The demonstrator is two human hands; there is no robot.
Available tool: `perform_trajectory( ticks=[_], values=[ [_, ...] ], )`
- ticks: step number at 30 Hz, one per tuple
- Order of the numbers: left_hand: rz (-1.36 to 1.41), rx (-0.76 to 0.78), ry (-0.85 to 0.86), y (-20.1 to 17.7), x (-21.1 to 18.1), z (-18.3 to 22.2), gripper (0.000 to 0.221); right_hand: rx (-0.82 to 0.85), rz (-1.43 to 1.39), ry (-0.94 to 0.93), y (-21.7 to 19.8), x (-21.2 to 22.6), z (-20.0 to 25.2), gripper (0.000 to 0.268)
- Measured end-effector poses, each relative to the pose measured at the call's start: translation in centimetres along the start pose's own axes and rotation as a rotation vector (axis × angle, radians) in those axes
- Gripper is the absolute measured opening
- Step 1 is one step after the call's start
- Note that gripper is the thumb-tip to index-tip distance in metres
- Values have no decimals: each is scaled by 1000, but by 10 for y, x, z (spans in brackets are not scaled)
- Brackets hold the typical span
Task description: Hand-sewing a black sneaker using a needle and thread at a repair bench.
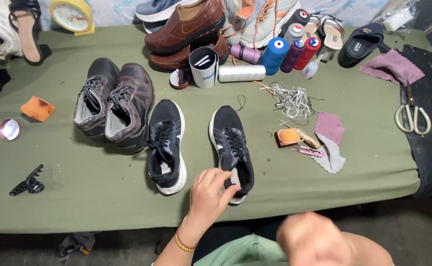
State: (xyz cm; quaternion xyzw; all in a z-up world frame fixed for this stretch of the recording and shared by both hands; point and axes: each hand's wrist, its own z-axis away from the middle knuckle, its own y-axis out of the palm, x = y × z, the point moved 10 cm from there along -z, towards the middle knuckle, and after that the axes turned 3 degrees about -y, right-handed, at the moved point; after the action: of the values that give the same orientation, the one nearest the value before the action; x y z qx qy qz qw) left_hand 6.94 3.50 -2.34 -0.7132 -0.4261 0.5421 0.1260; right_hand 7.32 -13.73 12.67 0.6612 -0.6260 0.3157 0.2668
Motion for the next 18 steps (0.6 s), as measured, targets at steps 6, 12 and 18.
perform_trajectory(
  ticks=[6, 12, 18],
  values=[
    [337, -172, 159, -54, -71, -18, 10, -796, 320, 381, -90, -87, 72, 15],
    [540, -143, 47, -32, -68, -25, 27, -860, 327, 427, -93, -107, 91, 9],
    [703, -124, -37, -20, -61, -35, 12, -785, 489, 426, -89, -102, 79, 8]
  ],
)
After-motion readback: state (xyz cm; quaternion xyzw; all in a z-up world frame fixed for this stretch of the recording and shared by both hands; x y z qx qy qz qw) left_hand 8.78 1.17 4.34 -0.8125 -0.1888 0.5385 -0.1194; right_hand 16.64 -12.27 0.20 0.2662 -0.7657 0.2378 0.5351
